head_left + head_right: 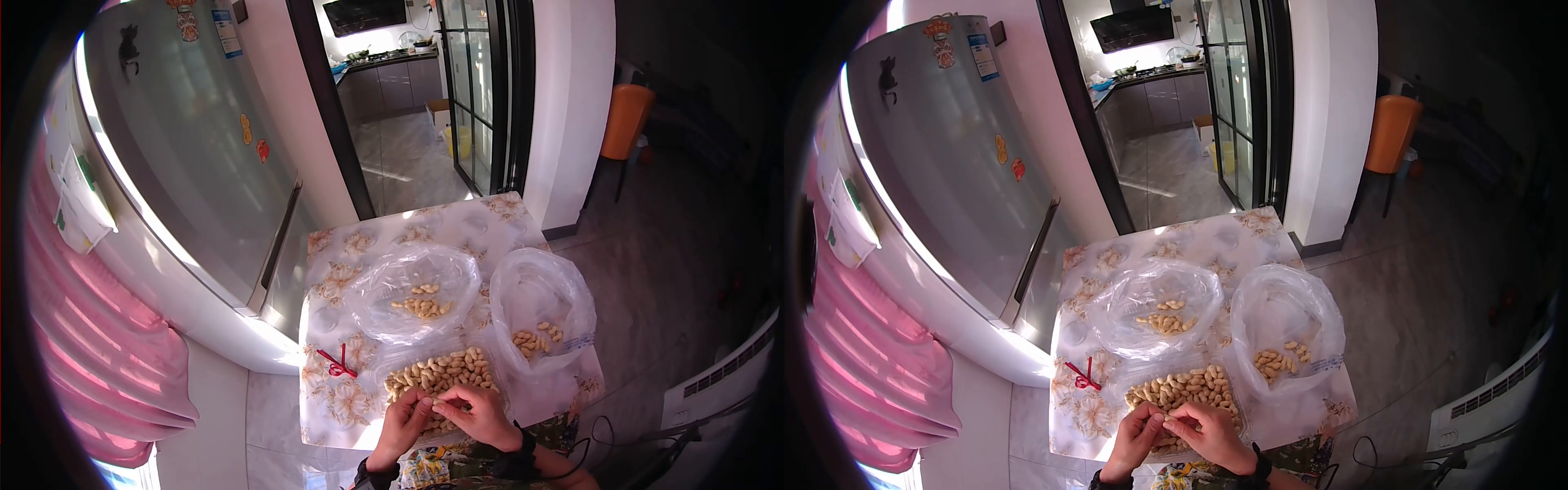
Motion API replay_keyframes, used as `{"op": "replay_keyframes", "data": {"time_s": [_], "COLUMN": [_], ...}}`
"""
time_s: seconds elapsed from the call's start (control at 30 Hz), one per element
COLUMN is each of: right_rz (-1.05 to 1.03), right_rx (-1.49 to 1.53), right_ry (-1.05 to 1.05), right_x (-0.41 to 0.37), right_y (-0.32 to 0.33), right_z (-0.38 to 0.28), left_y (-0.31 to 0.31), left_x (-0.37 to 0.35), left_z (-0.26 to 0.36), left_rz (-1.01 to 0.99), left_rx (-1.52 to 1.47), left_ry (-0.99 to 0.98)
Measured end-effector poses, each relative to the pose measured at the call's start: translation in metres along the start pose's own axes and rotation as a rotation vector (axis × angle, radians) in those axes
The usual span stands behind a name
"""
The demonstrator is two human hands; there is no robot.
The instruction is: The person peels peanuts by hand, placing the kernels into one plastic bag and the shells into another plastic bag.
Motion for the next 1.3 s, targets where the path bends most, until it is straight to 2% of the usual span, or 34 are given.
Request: {"op": "replay_keyframes", "data": {"time_s": [0.57,1.07,1.17,1.3], "right_rz": [0.006,0.071,0.053,0.055], "right_rx": [0.030,0.052,0.028,0.032], "right_ry": [-0.009,-0.024,-0.032,-0.021], "right_x": [0.000,-0.003,-0.002,-0.002], "right_y": [-0.001,0.002,0.002,0.002], "right_z": [0.001,0.006,0.006,0.004], "left_y": [-0.002,-0.005,-0.006,-0.007], "left_x": [-0.001,0.000,0.000,0.001], "left_z": [0.003,-0.001,-0.005,-0.004], "left_rz": [-0.010,-0.039,-0.073,-0.056], "left_rx": [-0.056,0.050,0.050,0.079], "left_ry": [-0.015,-0.031,0.027,-0.022]}}
Point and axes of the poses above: each hand's wrist, its own x-axis towards the middle knuckle, its own y-axis out of the back of the hand, z = x × y, the point moved 9 cm from there along x, towards the middle knuckle, and after that the axes turned 8 degrees about y, right-handed, at the moved point
